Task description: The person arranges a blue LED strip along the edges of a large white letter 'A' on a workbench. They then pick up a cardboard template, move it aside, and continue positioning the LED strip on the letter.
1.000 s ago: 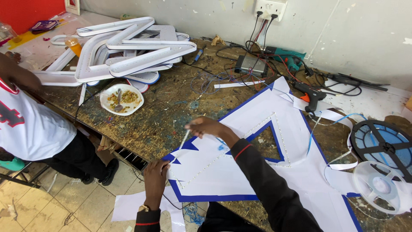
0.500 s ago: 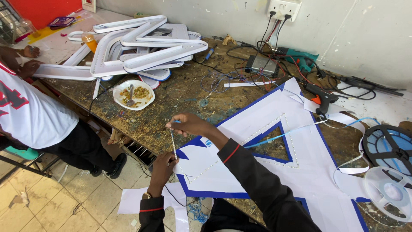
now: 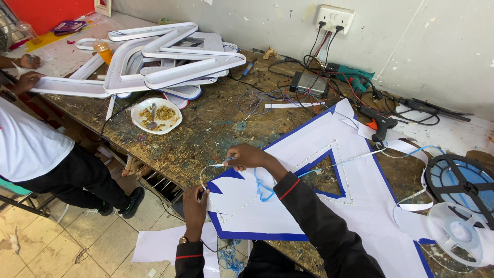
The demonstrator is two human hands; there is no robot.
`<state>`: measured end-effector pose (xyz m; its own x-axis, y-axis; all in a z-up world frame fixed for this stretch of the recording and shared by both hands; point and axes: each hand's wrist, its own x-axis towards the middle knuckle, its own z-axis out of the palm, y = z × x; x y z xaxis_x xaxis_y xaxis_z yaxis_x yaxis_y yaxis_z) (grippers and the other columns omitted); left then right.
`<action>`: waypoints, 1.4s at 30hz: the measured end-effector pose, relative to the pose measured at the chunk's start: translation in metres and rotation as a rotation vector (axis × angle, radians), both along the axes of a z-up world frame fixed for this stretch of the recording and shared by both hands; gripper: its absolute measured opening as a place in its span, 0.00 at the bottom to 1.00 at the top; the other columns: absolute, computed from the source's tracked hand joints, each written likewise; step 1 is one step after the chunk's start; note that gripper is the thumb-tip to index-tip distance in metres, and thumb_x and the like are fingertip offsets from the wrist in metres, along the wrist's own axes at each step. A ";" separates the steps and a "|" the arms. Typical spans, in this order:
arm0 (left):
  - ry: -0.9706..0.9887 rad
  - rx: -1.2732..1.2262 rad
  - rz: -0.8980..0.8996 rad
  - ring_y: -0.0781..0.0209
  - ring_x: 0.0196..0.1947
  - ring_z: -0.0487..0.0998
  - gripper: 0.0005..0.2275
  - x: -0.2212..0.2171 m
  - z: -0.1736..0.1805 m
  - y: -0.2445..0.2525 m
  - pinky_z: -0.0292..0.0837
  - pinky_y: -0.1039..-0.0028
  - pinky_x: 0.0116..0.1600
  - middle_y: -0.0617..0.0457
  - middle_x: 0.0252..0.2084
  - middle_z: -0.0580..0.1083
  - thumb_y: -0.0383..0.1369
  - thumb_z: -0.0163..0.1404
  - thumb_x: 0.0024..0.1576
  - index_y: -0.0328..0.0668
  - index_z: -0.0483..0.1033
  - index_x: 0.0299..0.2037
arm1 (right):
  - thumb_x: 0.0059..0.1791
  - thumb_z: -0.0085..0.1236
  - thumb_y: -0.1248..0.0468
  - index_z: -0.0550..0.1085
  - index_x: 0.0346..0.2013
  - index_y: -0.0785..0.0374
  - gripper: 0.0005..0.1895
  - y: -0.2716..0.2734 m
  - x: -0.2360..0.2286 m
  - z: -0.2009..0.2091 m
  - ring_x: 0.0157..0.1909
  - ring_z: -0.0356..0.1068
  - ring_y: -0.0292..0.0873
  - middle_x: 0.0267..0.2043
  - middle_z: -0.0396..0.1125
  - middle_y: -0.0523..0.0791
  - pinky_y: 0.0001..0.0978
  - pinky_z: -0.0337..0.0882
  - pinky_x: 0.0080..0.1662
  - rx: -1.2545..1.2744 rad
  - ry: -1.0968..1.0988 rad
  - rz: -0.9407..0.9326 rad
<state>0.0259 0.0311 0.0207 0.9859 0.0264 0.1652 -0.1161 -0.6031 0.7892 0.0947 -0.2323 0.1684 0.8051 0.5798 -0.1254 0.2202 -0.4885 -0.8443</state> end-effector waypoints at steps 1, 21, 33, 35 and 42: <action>0.001 0.000 -0.004 0.47 0.58 0.77 0.07 0.001 0.001 0.001 0.81 0.56 0.59 0.49 0.49 0.75 0.35 0.57 0.71 0.44 0.81 0.55 | 0.63 0.57 0.59 0.75 0.63 0.78 0.22 -0.001 0.001 -0.003 0.34 0.80 0.41 0.33 0.80 0.51 0.37 0.83 0.39 0.000 0.001 -0.004; 0.034 -0.135 -0.064 0.53 0.59 0.79 0.15 0.003 0.000 0.011 0.77 0.55 0.57 0.55 0.53 0.88 0.43 0.50 0.71 0.50 0.89 0.55 | 0.61 0.59 0.46 0.77 0.37 0.55 0.18 -0.025 0.000 -0.042 0.34 0.77 0.36 0.34 0.80 0.41 0.35 0.74 0.42 -0.017 0.092 0.044; -0.217 0.068 -0.110 0.50 0.57 0.74 0.07 0.021 -0.002 0.013 0.75 0.56 0.57 0.55 0.52 0.81 0.30 0.63 0.64 0.47 0.91 0.50 | 0.60 0.61 0.47 0.75 0.36 0.53 0.17 -0.042 -0.004 -0.054 0.36 0.76 0.35 0.35 0.79 0.40 0.37 0.73 0.46 -0.004 0.147 -0.003; -0.158 0.078 -0.113 0.52 0.58 0.76 0.07 0.025 0.000 0.016 0.75 0.56 0.59 0.55 0.52 0.82 0.33 0.63 0.64 0.47 0.92 0.49 | 0.60 0.60 0.45 0.76 0.36 0.53 0.18 -0.048 -0.007 -0.055 0.36 0.76 0.35 0.35 0.78 0.40 0.37 0.72 0.48 0.002 0.143 0.018; 0.007 0.267 -0.158 0.58 0.55 0.83 0.07 0.042 0.007 0.024 0.79 0.57 0.55 0.61 0.53 0.85 0.37 0.65 0.62 0.56 0.94 0.47 | 0.62 0.61 0.52 0.74 0.34 0.53 0.15 -0.069 -0.016 -0.055 0.30 0.71 0.34 0.29 0.75 0.39 0.36 0.73 0.45 0.075 0.158 0.040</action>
